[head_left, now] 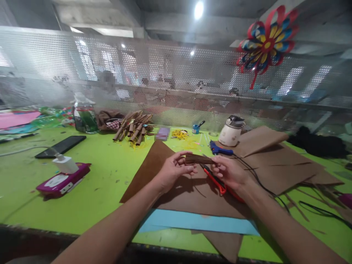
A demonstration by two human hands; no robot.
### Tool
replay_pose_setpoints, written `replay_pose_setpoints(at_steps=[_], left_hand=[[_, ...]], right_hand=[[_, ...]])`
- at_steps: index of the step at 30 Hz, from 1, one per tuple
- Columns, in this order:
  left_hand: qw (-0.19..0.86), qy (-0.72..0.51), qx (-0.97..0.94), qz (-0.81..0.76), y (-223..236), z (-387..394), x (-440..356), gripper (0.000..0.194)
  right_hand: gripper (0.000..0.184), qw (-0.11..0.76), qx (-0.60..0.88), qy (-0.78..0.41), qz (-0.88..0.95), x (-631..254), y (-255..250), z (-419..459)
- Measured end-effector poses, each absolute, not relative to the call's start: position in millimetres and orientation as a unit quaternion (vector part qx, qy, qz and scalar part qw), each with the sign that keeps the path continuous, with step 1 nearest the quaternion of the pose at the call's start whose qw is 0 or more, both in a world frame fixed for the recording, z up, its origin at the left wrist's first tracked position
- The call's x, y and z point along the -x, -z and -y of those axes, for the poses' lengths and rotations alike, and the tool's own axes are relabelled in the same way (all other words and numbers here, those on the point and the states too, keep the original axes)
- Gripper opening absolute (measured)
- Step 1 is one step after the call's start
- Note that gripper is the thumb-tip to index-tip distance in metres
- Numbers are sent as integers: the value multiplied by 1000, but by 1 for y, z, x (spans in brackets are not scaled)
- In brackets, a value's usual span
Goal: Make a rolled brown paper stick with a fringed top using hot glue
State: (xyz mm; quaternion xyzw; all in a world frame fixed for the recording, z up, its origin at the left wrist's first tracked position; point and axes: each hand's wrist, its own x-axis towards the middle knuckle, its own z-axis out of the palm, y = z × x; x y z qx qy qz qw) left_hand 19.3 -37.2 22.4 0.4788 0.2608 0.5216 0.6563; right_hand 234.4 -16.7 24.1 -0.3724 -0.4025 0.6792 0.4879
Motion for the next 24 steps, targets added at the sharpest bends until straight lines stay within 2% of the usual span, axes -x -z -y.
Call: replay_pose_setpoints(at_steps=[9, 19, 24], left_hand=[[570, -593, -493, -282, -24, 33, -16, 28], [624, -583, -450, -262, -25, 30, -11, 28], [594, -548, -495, -319, -26, 34, -13, 26]], right_hand=[[23, 465, 367, -698, 402, -219, -22, 32], [29, 394, 369, -701, 467, -212, -19, 42], [30, 402, 357, -700, 469, -203, -18, 48]])
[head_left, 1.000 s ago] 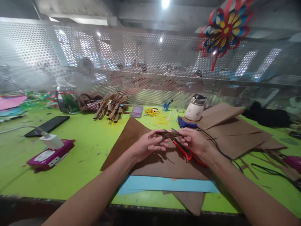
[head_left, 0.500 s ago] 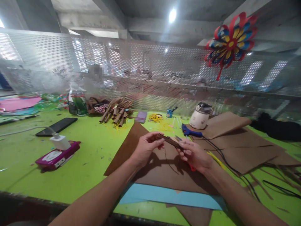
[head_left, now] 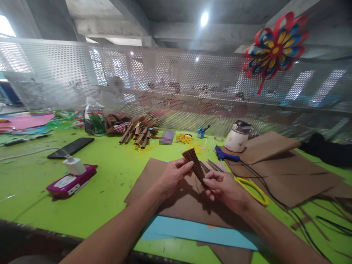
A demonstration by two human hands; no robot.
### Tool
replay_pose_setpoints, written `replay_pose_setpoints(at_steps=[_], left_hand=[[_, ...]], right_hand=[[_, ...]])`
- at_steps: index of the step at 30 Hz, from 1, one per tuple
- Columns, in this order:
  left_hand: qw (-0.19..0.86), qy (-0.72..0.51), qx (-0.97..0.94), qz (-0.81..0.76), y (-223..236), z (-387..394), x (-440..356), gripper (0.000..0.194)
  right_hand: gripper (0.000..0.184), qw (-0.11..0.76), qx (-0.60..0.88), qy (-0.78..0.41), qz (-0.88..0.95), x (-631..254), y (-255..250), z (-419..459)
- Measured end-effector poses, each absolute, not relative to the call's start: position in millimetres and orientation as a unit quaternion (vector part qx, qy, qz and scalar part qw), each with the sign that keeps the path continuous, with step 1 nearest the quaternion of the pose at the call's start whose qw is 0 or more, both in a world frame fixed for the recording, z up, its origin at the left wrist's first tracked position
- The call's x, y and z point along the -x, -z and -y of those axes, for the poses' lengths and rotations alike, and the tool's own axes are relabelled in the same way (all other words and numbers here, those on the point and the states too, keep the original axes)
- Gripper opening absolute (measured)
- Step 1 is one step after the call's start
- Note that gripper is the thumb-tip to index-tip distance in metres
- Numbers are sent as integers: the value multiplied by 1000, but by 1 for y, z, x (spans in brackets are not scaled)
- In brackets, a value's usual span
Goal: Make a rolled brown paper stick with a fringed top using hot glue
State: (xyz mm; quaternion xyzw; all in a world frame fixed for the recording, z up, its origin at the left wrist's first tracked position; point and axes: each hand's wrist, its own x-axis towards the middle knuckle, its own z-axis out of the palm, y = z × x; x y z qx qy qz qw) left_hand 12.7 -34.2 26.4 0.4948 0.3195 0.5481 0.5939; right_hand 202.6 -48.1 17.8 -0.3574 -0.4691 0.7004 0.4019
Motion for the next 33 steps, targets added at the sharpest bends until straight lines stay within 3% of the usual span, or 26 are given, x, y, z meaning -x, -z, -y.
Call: replay_pose_setpoints(at_steps=[7, 14, 26, 30, 33], left_hand=[[636, -493, -529, -270, -25, 41, -24, 33], [638, -541, -458, -300, -21, 49, -38, 44], [599, -538, -506, -310, -26, 51, -32, 27], [568, -501, -568, -322, -26, 54, -30, 23], [528, -469, -629, -324, -26, 57, -32, 18]], right_hand=[[27, 443, 343, -689, 460, -190, -14, 54], [34, 471, 369, -665, 448, -176, -7, 58], [32, 382, 441, -528, 617, -184, -15, 58], [31, 438, 478, -403, 646, -202, -26, 52], [25, 459, 433, -378, 678, -208, -38, 52]])
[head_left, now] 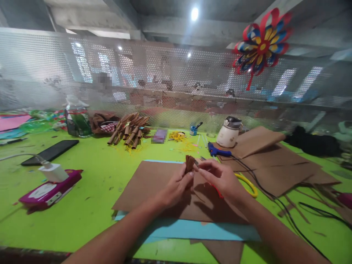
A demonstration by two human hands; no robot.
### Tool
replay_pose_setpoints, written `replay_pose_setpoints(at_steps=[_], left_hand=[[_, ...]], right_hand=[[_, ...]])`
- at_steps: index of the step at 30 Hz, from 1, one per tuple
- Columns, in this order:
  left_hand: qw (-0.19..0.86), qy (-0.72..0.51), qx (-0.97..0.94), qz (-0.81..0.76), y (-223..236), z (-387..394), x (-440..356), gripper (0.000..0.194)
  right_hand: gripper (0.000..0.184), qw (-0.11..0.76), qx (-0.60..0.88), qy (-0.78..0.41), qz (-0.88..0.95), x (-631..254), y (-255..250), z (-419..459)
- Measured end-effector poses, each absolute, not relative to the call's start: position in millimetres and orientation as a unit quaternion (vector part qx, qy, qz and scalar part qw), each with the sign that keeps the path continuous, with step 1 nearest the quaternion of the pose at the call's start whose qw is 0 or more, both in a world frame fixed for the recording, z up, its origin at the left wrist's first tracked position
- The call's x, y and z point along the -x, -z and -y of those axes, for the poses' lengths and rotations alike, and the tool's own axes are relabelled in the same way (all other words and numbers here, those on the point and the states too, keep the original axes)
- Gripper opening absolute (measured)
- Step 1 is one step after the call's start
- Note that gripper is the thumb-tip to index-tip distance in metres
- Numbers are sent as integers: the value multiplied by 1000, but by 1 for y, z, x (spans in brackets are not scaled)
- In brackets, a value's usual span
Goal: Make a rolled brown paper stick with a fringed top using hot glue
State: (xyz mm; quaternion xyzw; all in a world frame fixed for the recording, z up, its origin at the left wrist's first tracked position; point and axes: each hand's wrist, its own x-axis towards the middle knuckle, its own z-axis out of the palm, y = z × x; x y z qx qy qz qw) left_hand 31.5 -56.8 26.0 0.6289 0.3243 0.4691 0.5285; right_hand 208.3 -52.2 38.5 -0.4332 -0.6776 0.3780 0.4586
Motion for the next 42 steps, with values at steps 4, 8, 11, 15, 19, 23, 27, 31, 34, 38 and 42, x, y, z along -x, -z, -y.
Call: replay_pose_setpoints(at_steps=[4, 8, 11, 15, 19, 23, 27, 31, 34, 38, 42], left_hand=[[488, -435, -697, -294, -30, 63, -35, 26], [484, -396, -729, -280, -32, 66, -35, 36], [463, -369, -749, -297, -30, 65, -34, 36], [441, -320, -774, -322, -30, 63, -33, 32], [485, -282, -767, -312, -32, 63, -31, 29], [629, -199, -703, -266, -32, 61, -27, 41], [719, -168, -628, -246, -29, 56, -23, 38], [809, -186, -526, -186, -27, 54, -23, 27], [829, -202, -492, -172, -25, 54, -26, 24], [807, -262, -486, -210, -24, 54, -29, 20], [766, -300, -501, -269, -26, 52, -31, 25]], right_hand=[[35, 415, 387, -449, 690, -210, -52, 56], [24, 406, 358, -500, 676, -211, -55, 56], [13, 427, 351, -485, 678, -212, -55, 56], [13, 443, 367, -475, 666, -214, -54, 56], [19, 429, 369, -512, 647, -214, -50, 56], [22, 434, 382, -526, 624, -214, -45, 56], [20, 424, 367, -557, 613, -216, -42, 52], [16, 402, 318, -614, 600, -220, -38, 48], [14, 393, 305, -621, 605, -222, -36, 45], [14, 419, 299, -604, 609, -224, -31, 39], [26, 451, 306, -622, 562, -225, -24, 32]])
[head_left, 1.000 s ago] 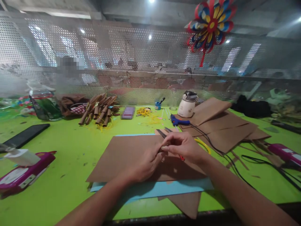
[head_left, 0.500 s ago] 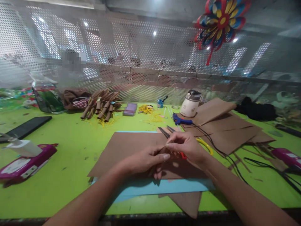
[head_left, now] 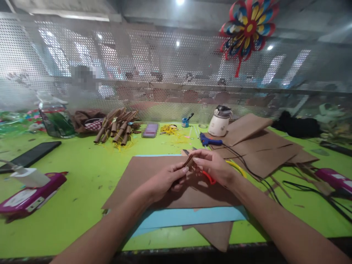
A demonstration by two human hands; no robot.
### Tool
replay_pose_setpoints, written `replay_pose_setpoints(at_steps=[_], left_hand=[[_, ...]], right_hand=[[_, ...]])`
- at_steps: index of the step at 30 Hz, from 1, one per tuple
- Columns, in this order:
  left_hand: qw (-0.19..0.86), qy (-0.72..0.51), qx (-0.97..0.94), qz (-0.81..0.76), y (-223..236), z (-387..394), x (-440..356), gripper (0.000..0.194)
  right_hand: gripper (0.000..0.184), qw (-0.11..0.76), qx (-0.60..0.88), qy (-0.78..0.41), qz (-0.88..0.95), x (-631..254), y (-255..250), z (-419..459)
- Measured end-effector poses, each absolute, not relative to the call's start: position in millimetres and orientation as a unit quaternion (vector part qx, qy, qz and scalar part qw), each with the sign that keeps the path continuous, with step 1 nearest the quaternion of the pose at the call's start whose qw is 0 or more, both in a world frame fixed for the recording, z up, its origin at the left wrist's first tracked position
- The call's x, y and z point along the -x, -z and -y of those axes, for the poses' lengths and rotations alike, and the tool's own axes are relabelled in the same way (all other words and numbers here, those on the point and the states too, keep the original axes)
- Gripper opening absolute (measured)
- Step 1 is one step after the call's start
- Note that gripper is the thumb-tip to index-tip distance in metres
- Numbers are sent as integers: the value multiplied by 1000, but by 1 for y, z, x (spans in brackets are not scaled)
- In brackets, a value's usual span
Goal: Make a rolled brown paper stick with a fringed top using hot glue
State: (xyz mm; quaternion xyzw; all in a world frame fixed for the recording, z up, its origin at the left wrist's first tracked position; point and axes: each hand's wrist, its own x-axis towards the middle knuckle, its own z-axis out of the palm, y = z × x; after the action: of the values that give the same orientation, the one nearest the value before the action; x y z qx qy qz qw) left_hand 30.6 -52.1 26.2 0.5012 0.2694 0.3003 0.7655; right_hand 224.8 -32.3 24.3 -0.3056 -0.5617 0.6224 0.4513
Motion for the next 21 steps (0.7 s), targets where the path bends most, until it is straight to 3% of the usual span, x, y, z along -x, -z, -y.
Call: replay_pose_setpoints(at_steps=[3, 7, 12, 16, 21], left_hand=[[711, -317, -540, -320, -29, 50, -31, 39], [663, -325, -575, -353, -28, 50, -34, 47], [632, -329, -600, -364, -20, 51, -39, 40], [521, -331, -685, -388, -17, 49, -38, 29], [413, -317, -742, -423, -19, 50, -38, 31]], right_hand=[[32, 463, 327, -634, 526, -222, -22, 30], [24, 464, 357, -618, 524, -216, -20, 31], [20, 473, 414, -568, 531, -207, -19, 35], [16, 469, 438, -567, 516, -206, -22, 37], [14, 458, 435, -622, 463, -207, -21, 38]])
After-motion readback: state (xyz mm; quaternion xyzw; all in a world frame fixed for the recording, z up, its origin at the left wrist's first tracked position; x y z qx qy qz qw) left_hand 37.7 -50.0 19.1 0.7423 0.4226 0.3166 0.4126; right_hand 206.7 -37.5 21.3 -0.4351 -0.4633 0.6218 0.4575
